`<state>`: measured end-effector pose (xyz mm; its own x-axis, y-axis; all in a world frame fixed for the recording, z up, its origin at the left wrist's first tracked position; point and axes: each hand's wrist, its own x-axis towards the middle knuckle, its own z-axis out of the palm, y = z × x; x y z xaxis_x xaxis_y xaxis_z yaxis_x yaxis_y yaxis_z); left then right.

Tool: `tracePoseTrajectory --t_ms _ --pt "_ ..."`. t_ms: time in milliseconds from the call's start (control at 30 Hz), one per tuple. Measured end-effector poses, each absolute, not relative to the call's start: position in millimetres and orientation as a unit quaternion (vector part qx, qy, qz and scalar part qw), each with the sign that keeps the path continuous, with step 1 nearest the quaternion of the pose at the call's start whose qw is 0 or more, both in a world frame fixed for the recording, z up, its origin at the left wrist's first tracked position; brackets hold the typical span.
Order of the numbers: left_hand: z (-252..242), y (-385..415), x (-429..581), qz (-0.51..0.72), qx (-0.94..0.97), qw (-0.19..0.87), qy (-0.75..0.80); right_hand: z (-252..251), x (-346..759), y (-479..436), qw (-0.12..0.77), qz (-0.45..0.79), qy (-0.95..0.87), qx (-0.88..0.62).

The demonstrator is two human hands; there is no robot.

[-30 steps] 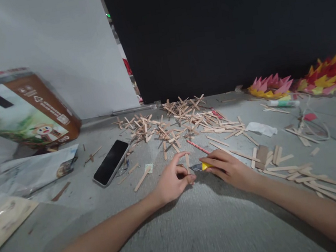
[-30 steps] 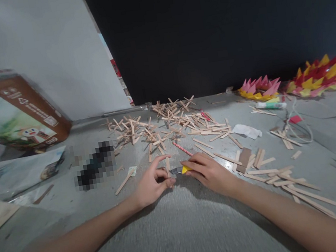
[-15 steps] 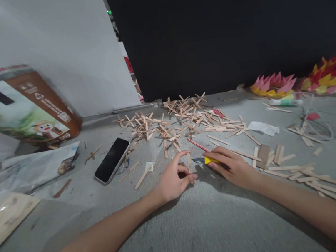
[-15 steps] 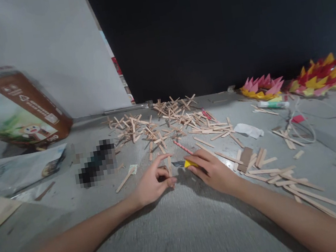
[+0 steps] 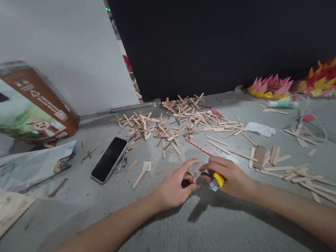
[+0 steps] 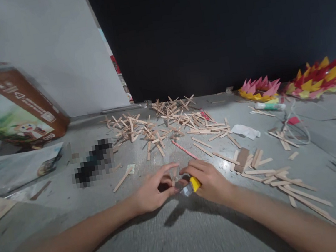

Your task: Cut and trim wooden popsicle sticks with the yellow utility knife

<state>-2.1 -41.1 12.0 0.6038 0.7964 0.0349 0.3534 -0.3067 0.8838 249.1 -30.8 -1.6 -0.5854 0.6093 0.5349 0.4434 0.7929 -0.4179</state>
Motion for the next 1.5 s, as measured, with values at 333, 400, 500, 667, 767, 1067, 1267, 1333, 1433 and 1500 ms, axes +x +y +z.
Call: tracePoseTrajectory --t_ms 333,400,500,667,767,1067,1267,1333,1433,1500 --pt "14.4 -44.4 -1.5 0.219 0.806 0.429 0.344 -1.4 246.5 -39.7 0.335 0.038 -0.906 -0.256" --pt "15.0 -44.1 -1.6 0.212 0.808 0.432 0.341 -0.9 246.4 -39.9 0.341 0.037 -0.905 -0.253" --pt "17.1 -42.4 -1.4 0.208 0.795 0.443 0.359 -1.8 247.1 -39.0 0.353 0.056 -0.898 -0.257" --pt "20.5 -38.7 0.9 0.246 0.727 0.501 0.4 -7.1 248.4 -33.0 0.332 0.06 -0.892 -0.301" --pt "19.8 -37.4 2.1 0.277 0.684 0.539 0.406 -7.0 248.0 -31.5 0.287 0.05 -0.899 -0.326" --pt "16.1 -35.0 0.8 0.332 0.626 0.59 0.387 4.6 245.7 -40.4 0.238 0.084 -0.903 -0.348" --pt "17.6 -34.5 1.9 0.342 0.617 0.593 0.388 2.9 244.6 -35.5 0.274 0.023 -0.907 -0.319" --pt "19.1 -34.9 1.8 0.339 0.622 0.586 0.393 2.7 244.3 -34.5 0.298 0.022 -0.901 -0.313" --pt "20.1 -35.3 1.3 0.332 0.628 0.579 0.4 1.9 244.3 -33.7 0.316 0.033 -0.895 -0.313" --pt "19.7 -35.2 1.1 0.335 0.631 0.573 0.401 1.0 244.6 -33.2 0.315 0.041 -0.894 -0.315"
